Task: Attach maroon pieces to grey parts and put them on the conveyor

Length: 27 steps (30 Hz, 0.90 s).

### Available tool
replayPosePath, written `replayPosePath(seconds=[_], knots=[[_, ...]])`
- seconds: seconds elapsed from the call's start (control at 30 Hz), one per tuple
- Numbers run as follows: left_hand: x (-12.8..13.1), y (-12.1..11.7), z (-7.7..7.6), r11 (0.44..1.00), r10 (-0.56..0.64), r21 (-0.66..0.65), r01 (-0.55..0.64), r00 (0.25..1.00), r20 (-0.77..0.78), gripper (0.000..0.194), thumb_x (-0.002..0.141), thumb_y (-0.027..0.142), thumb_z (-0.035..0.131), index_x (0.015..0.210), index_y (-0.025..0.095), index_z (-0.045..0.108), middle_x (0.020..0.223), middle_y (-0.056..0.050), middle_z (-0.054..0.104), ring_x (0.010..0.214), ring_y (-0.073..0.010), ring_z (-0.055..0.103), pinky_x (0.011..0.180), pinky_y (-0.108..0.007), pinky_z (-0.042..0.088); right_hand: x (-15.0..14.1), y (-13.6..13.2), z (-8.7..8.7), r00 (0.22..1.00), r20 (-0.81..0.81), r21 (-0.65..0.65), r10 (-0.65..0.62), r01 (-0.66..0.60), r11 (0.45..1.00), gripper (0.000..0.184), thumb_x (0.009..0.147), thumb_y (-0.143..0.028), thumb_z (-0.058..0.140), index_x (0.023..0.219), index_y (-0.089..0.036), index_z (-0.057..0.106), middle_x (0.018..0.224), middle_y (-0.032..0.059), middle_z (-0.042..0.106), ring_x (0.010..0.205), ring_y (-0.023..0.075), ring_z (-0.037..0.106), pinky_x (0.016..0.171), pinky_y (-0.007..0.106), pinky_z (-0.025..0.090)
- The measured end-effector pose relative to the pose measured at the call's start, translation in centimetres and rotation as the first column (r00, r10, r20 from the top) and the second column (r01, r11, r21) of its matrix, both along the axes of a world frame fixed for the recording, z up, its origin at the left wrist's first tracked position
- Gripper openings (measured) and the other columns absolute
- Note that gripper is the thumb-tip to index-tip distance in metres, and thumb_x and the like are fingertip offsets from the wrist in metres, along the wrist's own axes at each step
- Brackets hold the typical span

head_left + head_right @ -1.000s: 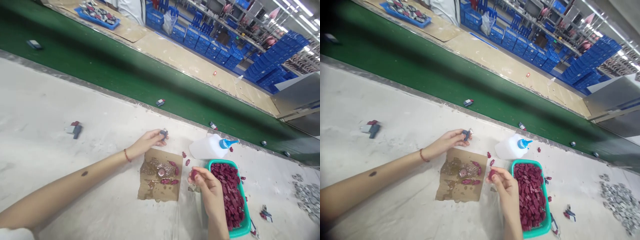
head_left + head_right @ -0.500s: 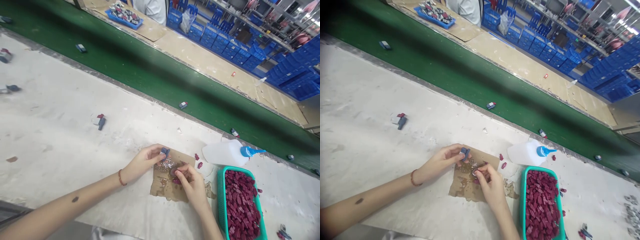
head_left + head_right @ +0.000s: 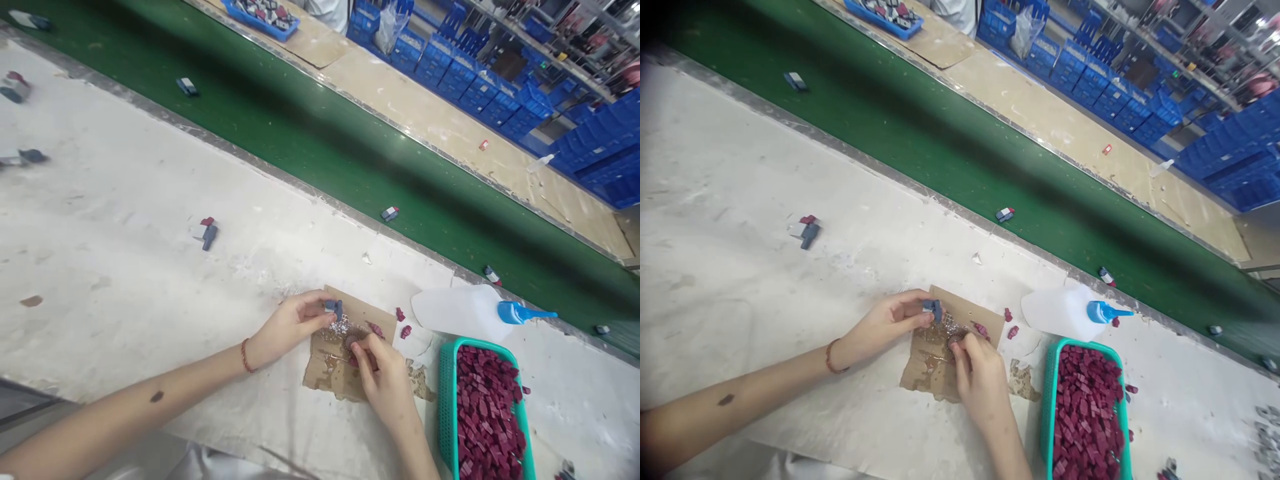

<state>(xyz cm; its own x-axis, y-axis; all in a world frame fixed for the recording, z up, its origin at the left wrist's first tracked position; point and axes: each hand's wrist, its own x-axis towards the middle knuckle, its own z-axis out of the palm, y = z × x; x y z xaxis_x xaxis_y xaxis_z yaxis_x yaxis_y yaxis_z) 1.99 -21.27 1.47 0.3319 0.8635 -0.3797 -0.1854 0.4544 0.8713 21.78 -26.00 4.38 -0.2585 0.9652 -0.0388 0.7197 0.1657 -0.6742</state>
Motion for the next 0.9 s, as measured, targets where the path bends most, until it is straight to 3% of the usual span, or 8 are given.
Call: replayPosePath(seconds=[0.1,0.27,0.37,0.5,0.6,0.67,0.8,0.9], knots=[[-0.1,0.1,0.3,1.000,0.007,0.026,-0.007,1.000,0.004,0.037,0.068,0.037,0.079,0.095,0.017,0.064,0.094,-0.008,0.073,0.096,-0.0247,0.067,0.090,-0.038,0.051,-0.3,-0.1,0.0,1.000,-0.009,0.001,-0.008,0.008,1.000,0.028,0.096,-0.025,0.043,0.068,-0.025,0.041,0.060,-0.0014,0.052,0.054,0.0157,0.049,0.051,0.026,0.034],[-0.3,0.2,0.8,1.000,-0.009,0.026,0.009,1.000,0.030,0.043,0.072,0.036,0.077,0.110,0.019,0.065,0.098,-0.007,0.068,0.086,-0.0193,0.063,0.067,-0.028,0.052,-0.1,-0.2,0.0,0.979,-0.163,-0.138,-0.122,0.100,0.985,0.027,0.095,-0.032,0.048,0.069,-0.023,0.049,0.058,-0.0030,0.053,0.050,0.0136,0.048,0.048,0.024,0.035],[-0.4,0.1,0.6,0.994,-0.104,-0.025,0.107,0.990,0.094,0.039,0.071,0.032,0.078,0.106,0.018,0.068,0.096,-0.006,0.068,0.083,-0.0167,0.061,0.071,-0.028,0.052,0.1,-0.2,-0.1,0.908,-0.329,-0.227,-0.260,0.191,0.955,0.030,0.093,-0.042,0.053,0.070,-0.022,0.052,0.056,-0.0034,0.053,0.048,0.0122,0.046,0.046,0.023,0.036],[-0.3,-0.2,0.3,0.972,-0.207,-0.073,0.224,0.961,0.185,0.053,0.064,0.026,0.083,0.114,0.018,0.066,0.097,-0.006,0.068,0.076,-0.0142,0.062,0.075,-0.030,0.053,0.0,-0.2,-0.3,0.780,-0.501,-0.287,-0.375,0.259,0.922,0.035,0.088,-0.049,0.060,0.068,-0.021,0.054,0.053,-0.0038,0.051,0.047,0.0111,0.046,0.045,0.022,0.038],[-0.2,-0.4,0.5,0.970,-0.242,-0.016,0.244,0.966,0.092,0.045,0.073,0.032,0.077,0.113,0.016,0.065,0.094,-0.006,0.069,0.076,-0.0166,0.063,0.073,-0.031,0.054,-0.4,-0.3,-0.2,0.712,-0.566,-0.311,-0.416,0.282,0.907,0.037,0.085,-0.052,0.064,0.068,-0.021,0.053,0.051,-0.0042,0.051,0.044,0.0104,0.045,0.043,0.021,0.038],[-0.2,-0.6,0.7,0.963,-0.240,0.113,0.244,0.969,-0.050,0.032,0.083,0.038,0.066,0.107,0.016,0.067,0.091,-0.007,0.070,0.082,-0.0202,0.064,0.076,-0.032,0.053,-0.6,-0.3,-0.1,0.680,-0.596,-0.312,-0.428,0.295,0.903,0.039,0.084,-0.055,0.064,0.067,-0.022,0.052,0.050,-0.0045,0.051,0.042,0.0103,0.045,0.041,0.021,0.039],[-0.5,-1.1,0.5,0.834,-0.194,0.438,0.335,0.921,-0.337,0.028,0.095,0.038,0.049,0.104,0.019,0.068,0.100,-0.009,0.072,0.090,-0.0226,0.064,0.085,-0.034,0.051,-1.3,-0.5,-0.1,0.631,-0.639,-0.295,-0.439,0.327,0.898,0.039,0.084,-0.055,0.064,0.067,-0.022,0.050,0.049,-0.0051,0.052,0.040,0.0095,0.045,0.038,0.020,0.040],[-0.6,-1.4,0.0,0.716,-0.197,0.558,0.420,0.888,-0.416,0.028,0.097,0.037,0.047,0.109,0.020,0.065,0.103,-0.011,0.071,0.093,-0.0233,0.065,0.086,-0.034,0.051,-1.8,-0.7,-0.2,0.622,-0.650,-0.302,-0.436,0.314,0.900,0.038,0.085,-0.053,0.064,0.067,-0.022,0.050,0.048,-0.0051,0.053,0.039,0.0095,0.045,0.038,0.020,0.041]])
